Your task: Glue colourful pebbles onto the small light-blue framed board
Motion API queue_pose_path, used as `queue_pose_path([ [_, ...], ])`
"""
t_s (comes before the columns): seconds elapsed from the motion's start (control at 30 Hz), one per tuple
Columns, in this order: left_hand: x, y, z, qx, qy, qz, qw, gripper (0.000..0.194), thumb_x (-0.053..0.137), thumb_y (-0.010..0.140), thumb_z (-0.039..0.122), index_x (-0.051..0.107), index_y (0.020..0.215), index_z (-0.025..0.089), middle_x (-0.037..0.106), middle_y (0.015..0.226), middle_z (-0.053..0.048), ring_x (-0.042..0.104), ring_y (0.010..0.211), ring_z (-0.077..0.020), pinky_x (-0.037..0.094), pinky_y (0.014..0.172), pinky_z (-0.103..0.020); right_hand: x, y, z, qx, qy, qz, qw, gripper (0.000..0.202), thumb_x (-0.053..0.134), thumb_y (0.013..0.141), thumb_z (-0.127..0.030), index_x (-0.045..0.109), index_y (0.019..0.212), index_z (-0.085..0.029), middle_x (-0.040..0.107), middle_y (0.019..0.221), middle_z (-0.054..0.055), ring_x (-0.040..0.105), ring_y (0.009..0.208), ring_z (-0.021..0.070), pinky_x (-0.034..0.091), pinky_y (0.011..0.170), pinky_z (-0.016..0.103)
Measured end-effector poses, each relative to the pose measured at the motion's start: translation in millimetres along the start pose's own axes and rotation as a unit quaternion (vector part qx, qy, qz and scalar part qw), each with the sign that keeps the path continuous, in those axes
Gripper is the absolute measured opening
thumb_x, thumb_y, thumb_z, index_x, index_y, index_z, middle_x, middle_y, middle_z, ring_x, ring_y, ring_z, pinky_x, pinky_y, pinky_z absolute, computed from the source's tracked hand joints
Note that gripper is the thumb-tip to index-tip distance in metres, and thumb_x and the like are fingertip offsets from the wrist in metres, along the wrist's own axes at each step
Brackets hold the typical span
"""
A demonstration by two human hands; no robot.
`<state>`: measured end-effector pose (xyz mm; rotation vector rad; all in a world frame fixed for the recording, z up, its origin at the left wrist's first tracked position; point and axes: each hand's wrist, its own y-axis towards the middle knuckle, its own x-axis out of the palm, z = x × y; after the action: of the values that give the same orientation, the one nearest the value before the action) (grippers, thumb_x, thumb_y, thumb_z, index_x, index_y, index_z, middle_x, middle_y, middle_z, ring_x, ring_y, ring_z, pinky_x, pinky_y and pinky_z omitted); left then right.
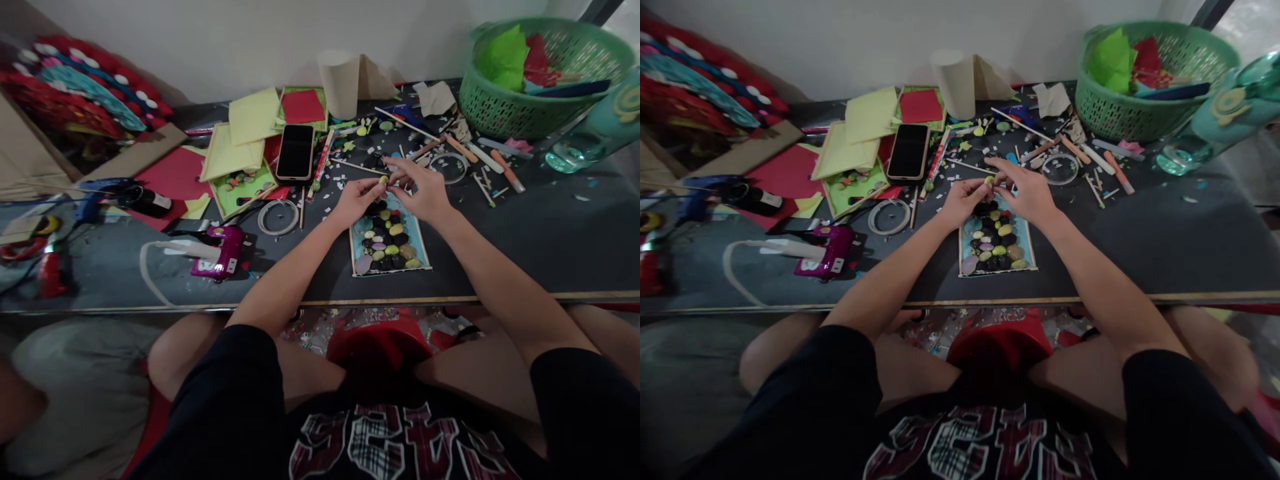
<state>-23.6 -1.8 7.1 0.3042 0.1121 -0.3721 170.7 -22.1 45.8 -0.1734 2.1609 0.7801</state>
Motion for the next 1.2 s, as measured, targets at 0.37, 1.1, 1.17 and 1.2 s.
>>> queue_pose_path([
  [0.37,-0.7,0.6,-3.9,-0.014,-0.051,0.003,0.999,0.066,0.070,0.075,0.077,0.077,0.097,0.015,0.069,0.072,-0.001,0.057,0.065,-0.0096,0.048,0.067,-0.024,3.6,-2.8,-2.1,-0.052,-0.090,-0.016,0.994,0.063,0.049,0.096,-0.020,0.039,0.158,-0.029,0.074,0.114,0.004,0.067,0.097,0.0229,0.053,0.098,0.042],
  [1.1,-2.2,-1.1,2.5,-0.018,-0.043,-0.007,0.999,0.065,0.077,0.071,0.073,0.082,0.097,0.013,0.070,0.072,-0.002,0.056,0.065,-0.0111,0.047,0.068,-0.026,-2.0,0.9,-2.7,-0.045,-0.076,-0.060,0.994,0.065,0.052,0.089,-0.014,0.047,0.153,-0.026,0.077,0.109,0.003,0.069,0.090,0.0193,0.054,0.086,0.032],
  [1.17,-2.4,-1.0,1.8,-0.016,-0.039,-0.008,0.999,0.065,0.076,0.072,0.073,0.081,0.098,0.013,0.071,0.073,-0.003,0.058,0.066,-0.0123,0.048,0.069,-0.027,-0.1,0.2,-0.9,-0.053,-0.080,-0.061,0.994,0.065,0.051,0.090,-0.015,0.047,0.153,-0.026,0.078,0.109,0.003,0.069,0.091,0.0195,0.053,0.086,0.032],
  [1.2,-2.5,-1.0,1.6,-0.015,-0.039,-0.008,0.999,0.064,0.075,0.073,0.072,0.081,0.098,0.013,0.071,0.074,-0.003,0.059,0.067,-0.0128,0.048,0.069,-0.027,0.9,-0.3,-0.2,-0.056,-0.082,-0.056,0.993,0.064,0.051,0.090,-0.015,0.046,0.153,-0.026,0.077,0.110,0.004,0.069,0.091,0.0197,0.053,0.087,0.033],
])
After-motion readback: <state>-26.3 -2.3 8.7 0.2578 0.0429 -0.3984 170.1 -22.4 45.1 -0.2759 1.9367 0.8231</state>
